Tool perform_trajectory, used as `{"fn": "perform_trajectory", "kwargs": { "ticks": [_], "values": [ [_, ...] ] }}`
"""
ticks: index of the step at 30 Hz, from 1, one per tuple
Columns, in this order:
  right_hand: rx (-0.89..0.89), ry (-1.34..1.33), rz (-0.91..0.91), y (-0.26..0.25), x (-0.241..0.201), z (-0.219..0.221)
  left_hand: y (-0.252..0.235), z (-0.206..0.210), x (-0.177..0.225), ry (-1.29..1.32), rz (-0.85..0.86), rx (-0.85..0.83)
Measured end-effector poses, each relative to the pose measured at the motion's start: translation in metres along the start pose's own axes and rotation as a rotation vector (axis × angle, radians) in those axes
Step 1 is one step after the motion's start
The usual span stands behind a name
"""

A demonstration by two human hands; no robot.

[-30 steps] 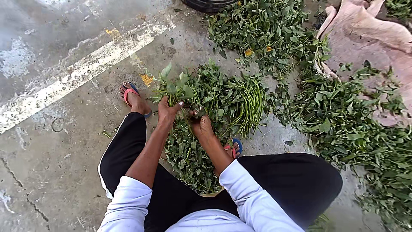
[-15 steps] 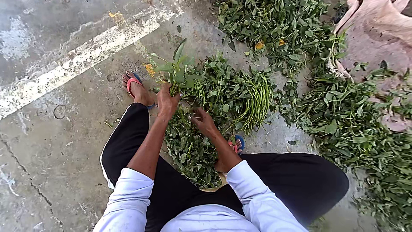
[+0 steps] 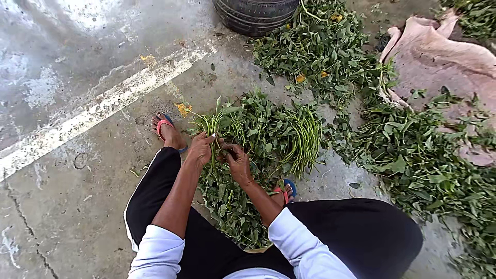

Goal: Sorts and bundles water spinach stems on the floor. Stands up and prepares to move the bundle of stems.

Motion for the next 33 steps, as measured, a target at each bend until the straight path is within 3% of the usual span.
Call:
{"fn": "perform_trajectory", "kwargs": {
  "ticks": [3, 5, 8, 10, 12, 14, 17, 21, 26, 29, 33],
  "values": [
    [-0.096, 0.205, -0.126, 0.008, 0.006, -0.001, -0.002, -0.008, 0.001, 0.065, 0.021, 0.058],
    [-0.245, 0.232, -0.106, 0.018, 0.011, 0.001, -0.006, -0.013, 0.013, 0.089, 0.112, 0.1],
    [-0.663, 0.371, -0.035, 0.034, 0.034, 0.007, -0.008, -0.021, 0.043, 0.118, 0.261, 0.115],
    [-0.958, 0.651, 0.024, 0.035, 0.06, 0.005, -0.004, -0.024, 0.055, 0.052, 0.376, 0.088],
    [-1.061, 0.869, 0.161, 0.021, 0.077, -0.006, 0.001, -0.022, 0.058, -0.046, 0.451, 0.065],
    [-0.836, 0.851, 0.23, -0.004, 0.083, -0.022, 0.005, -0.017, 0.049, -0.041, 0.382, 0.049],
    [-0.374, 0.649, 0.268, -0.057, 0.096, -0.039, 0.002, -0.013, 0.027, 0.097, 0.148, 0.048],
    [-0.059, 0.5, 0.398, -0.112, 0.128, -0.042, 0.0, -0.008, 0.011, 0.106, 0.034, 0.107],
    [-0.192, 1.002, 0.633, -0.13, 0.152, -0.03, -0.006, -0.01, 0.011, 0.103, 0.021, 0.169],
    [-0.228, 1.185, 0.626, -0.13, 0.155, -0.027, -0.008, -0.013, 0.013, 0.077, 0.077, 0.203],
    [-0.22, 1.221, 0.583, -0.128, 0.161, -0.031, -0.009, -0.016, 0.009, 0.064, 0.114, 0.215]
  ]
}}
Point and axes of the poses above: each hand's wrist, its own y-axis away from the middle knuckle, its own z-axis out of the palm, x = y × z, the point moved 4 cm from there along -y, towards the middle knuckle, and after that the axes turned 13 degrees about y, right-handed, at the moved point
